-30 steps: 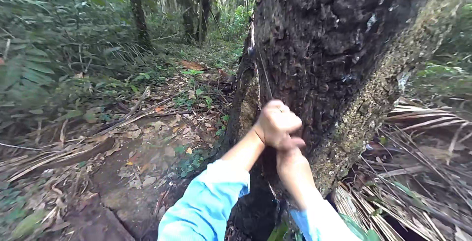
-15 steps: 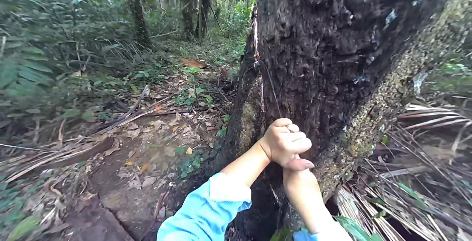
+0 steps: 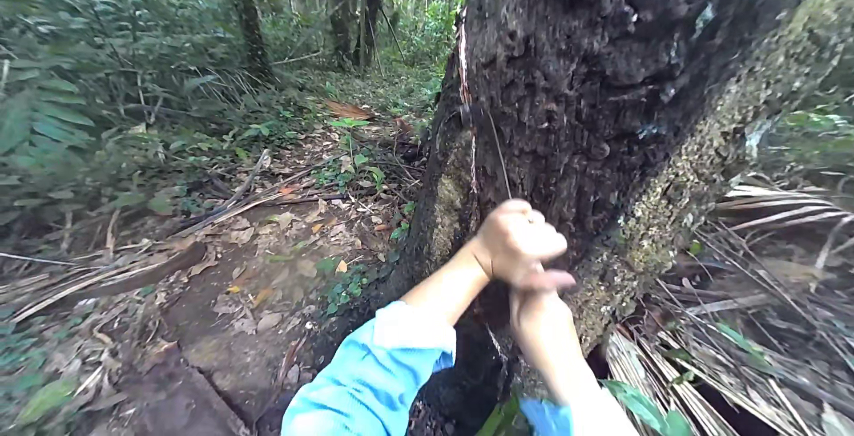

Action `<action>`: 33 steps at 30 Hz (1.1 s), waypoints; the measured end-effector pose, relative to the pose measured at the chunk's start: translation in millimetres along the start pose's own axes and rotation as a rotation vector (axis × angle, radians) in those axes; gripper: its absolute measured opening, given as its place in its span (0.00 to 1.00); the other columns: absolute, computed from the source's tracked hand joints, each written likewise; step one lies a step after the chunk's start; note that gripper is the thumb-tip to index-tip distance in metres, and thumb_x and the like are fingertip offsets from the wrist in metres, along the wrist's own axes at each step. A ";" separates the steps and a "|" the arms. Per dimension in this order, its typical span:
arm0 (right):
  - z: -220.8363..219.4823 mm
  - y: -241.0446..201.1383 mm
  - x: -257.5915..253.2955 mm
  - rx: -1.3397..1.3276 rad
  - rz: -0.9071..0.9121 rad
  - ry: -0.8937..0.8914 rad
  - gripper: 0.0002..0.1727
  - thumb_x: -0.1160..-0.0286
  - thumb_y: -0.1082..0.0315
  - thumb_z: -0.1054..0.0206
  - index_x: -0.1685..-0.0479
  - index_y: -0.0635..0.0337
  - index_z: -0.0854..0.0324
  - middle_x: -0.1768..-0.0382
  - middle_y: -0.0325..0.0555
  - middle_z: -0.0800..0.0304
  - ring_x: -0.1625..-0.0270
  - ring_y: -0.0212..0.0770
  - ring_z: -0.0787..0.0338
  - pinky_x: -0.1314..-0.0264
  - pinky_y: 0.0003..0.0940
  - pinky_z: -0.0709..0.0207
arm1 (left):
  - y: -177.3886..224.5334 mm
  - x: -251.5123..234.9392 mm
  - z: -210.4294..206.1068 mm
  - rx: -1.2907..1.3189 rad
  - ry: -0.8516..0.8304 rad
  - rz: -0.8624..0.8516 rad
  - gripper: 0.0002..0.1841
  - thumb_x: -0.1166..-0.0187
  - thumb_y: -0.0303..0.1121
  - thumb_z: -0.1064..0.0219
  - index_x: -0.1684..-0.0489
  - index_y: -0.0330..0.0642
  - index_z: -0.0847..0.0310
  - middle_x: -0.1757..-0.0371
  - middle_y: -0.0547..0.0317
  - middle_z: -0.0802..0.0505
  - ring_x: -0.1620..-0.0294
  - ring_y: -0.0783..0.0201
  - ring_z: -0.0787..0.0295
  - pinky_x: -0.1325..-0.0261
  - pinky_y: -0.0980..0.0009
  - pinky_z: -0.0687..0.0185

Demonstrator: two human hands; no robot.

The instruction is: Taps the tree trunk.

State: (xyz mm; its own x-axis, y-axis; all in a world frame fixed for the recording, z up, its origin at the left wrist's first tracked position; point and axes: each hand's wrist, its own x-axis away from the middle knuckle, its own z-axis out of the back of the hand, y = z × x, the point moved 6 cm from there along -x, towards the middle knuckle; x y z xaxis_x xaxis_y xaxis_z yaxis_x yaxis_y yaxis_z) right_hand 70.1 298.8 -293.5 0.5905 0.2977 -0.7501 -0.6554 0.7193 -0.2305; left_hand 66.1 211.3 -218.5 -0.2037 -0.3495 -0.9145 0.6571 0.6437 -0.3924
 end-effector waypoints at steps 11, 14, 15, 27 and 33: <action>-30.5 2.5 12.5 -0.039 -0.048 0.052 0.13 0.20 0.73 0.40 0.52 0.77 0.16 0.63 0.67 0.08 0.65 0.65 0.04 0.65 0.58 0.11 | 2.9 23.9 -3.2 -0.035 -0.069 -0.076 0.40 0.14 0.66 0.65 0.90 0.46 0.28 0.92 0.59 0.26 0.84 0.58 0.25 0.61 0.64 0.26; -41.2 14.6 22.1 -0.038 -0.078 0.033 0.09 0.25 0.77 0.37 0.58 0.77 0.14 0.63 0.69 0.08 0.64 0.66 0.05 0.63 0.61 0.12 | 10.3 39.8 -10.6 -0.047 -0.064 -0.069 0.38 0.15 0.66 0.62 0.89 0.48 0.27 0.90 0.60 0.25 0.82 0.59 0.25 0.56 0.65 0.27; -45.3 20.0 35.1 -0.047 -0.075 0.009 0.09 0.29 0.78 0.36 0.59 0.75 0.13 0.61 0.69 0.08 0.62 0.66 0.05 0.63 0.61 0.12 | 21.8 48.0 -12.0 -0.047 -0.083 -0.062 0.37 0.16 0.67 0.60 0.89 0.49 0.26 0.90 0.61 0.24 0.80 0.59 0.23 0.54 0.65 0.27; -50.4 20.7 60.6 -0.147 -0.049 -0.008 0.09 0.32 0.78 0.36 0.62 0.75 0.12 0.60 0.65 0.06 0.56 0.62 0.03 0.54 0.57 0.11 | 42.0 62.7 -13.3 -0.053 -0.159 -0.080 0.36 0.18 0.68 0.59 0.90 0.52 0.29 0.90 0.64 0.25 0.80 0.61 0.25 0.54 0.67 0.30; -43.6 14.4 24.2 -0.113 -0.096 -0.049 0.12 0.23 0.75 0.38 0.51 0.78 0.15 0.60 0.70 0.08 0.59 0.67 0.04 0.57 0.61 0.12 | 14.7 39.5 -12.8 -0.091 -0.110 -0.067 0.37 0.13 0.63 0.62 0.89 0.47 0.27 0.90 0.59 0.25 0.82 0.58 0.25 0.58 0.64 0.27</action>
State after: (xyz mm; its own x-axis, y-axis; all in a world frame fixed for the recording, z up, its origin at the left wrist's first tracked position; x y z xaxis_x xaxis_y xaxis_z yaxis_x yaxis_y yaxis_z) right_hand 54.4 288.9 -342.0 0.6736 0.2634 -0.6905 -0.6418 0.6718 -0.3699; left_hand 58.4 215.7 -261.7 -0.1609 -0.4625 -0.8719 0.5755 0.6737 -0.4636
